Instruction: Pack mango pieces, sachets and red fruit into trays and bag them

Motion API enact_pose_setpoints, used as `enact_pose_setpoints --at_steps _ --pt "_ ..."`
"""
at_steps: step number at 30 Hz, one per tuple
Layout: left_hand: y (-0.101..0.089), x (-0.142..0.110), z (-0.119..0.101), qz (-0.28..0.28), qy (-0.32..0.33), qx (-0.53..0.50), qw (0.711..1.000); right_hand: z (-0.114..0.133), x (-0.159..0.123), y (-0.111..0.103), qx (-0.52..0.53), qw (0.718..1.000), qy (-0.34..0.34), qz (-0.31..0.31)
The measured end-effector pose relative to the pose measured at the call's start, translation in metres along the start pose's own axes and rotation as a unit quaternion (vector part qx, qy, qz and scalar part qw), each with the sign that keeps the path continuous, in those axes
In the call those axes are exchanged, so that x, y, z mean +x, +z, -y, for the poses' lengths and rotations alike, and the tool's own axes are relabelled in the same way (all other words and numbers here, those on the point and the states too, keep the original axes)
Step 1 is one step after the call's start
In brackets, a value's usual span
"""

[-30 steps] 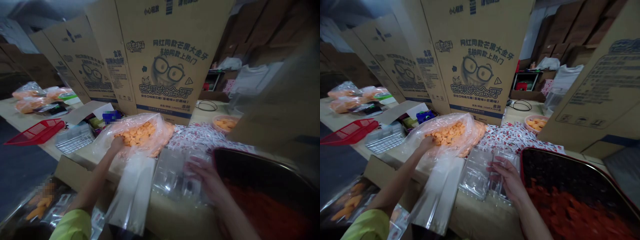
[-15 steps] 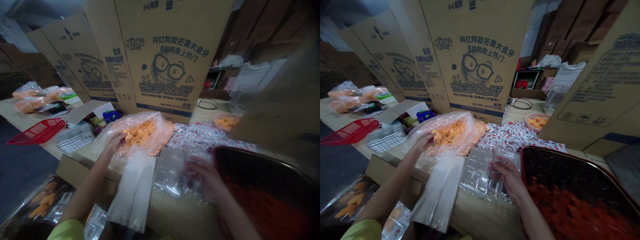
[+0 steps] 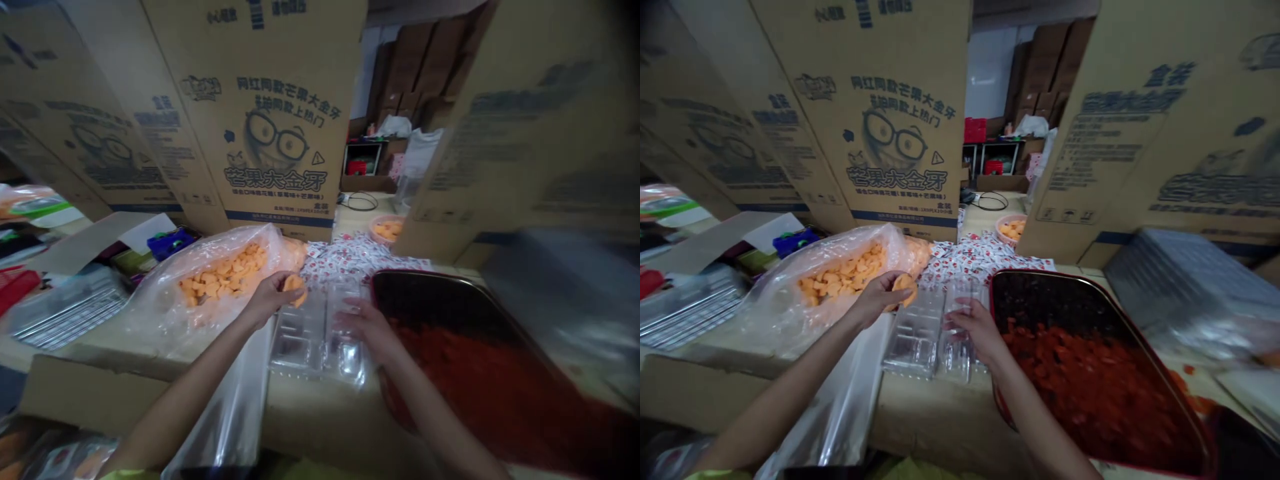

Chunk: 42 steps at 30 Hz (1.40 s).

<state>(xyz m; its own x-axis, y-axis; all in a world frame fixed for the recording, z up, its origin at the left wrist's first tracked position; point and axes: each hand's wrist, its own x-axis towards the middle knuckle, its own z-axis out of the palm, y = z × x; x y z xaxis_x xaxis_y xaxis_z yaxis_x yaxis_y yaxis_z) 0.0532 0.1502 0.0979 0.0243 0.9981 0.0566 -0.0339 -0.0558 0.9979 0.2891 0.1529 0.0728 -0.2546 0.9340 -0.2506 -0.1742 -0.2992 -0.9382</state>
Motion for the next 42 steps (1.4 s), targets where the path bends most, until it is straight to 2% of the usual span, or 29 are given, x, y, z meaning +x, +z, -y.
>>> enact_pose_setpoints --at_steps 2,4,8,11,13,15,17,19,21,23,26,30,33,35,38,40,42 --pt "0.018 0.009 -0.004 0.0 0.029 0.114 0.993 0.0 -0.003 -0.004 0.01 1.0 0.003 -0.001" --pt "0.033 0.018 -0.006 -0.009 0.056 0.228 0.972 0.001 -0.007 -0.008 0.017 1.0 0.003 -0.004" --pt "0.058 0.028 -0.016 -0.039 0.076 0.443 0.893 0.003 -0.01 -0.013 0.023 1.0 -0.002 -0.008" --pt "0.075 0.032 -0.027 -0.056 0.08 0.529 0.843 0.002 -0.011 -0.014 0.033 0.999 -0.004 -0.003" --pt "0.085 0.035 -0.031 -0.054 0.082 0.543 0.834 0.002 -0.012 -0.016 0.038 0.999 -0.005 0.0" --pt "0.091 0.04 -0.031 -0.034 0.076 0.53 0.844 0.002 -0.013 -0.017 0.04 0.999 -0.003 0.003" --pt "0.093 0.045 -0.027 -0.004 0.061 0.485 0.873 0.002 -0.014 -0.02 0.043 0.999 -0.003 0.005" --pt "0.093 0.05 -0.022 0.034 0.037 0.394 0.918 0.002 -0.015 -0.023 0.049 0.999 -0.005 0.008" --pt "0.09 0.053 -0.016 0.066 0.014 0.306 0.95 0.001 -0.016 -0.026 0.057 0.998 -0.008 0.015" --pt "0.087 0.054 -0.01 0.087 0.01 0.26 0.962 0.001 -0.017 -0.029 0.067 0.997 -0.008 0.021" --pt "0.083 0.053 -0.006 0.097 0.05 0.261 0.959 0.0 -0.017 -0.03 0.076 0.997 -0.007 0.026" --pt "0.081 0.049 -0.004 0.086 0.114 0.291 0.946 -0.001 -0.017 -0.029 0.077 0.996 -0.011 0.035" --pt "0.081 0.043 -0.005 0.104 0.161 0.324 0.926 -0.001 -0.016 -0.029 0.082 0.996 -0.011 0.026" --pt "0.08 0.037 -0.007 0.132 0.207 0.361 0.899 0.0 -0.016 -0.03 0.086 0.996 -0.011 0.02" --pt "0.076 0.031 -0.011 0.156 0.291 0.424 0.843 0.0 -0.017 -0.031 0.083 0.996 -0.01 0.024" --pt "0.074 0.031 -0.013 0.16 0.348 0.456 0.804 0.001 -0.018 -0.03 0.081 0.996 -0.006 0.031" --pt "0.074 0.033 -0.015 0.148 0.381 0.479 0.777 0.001 -0.019 -0.029 0.08 0.996 -0.001 0.04"
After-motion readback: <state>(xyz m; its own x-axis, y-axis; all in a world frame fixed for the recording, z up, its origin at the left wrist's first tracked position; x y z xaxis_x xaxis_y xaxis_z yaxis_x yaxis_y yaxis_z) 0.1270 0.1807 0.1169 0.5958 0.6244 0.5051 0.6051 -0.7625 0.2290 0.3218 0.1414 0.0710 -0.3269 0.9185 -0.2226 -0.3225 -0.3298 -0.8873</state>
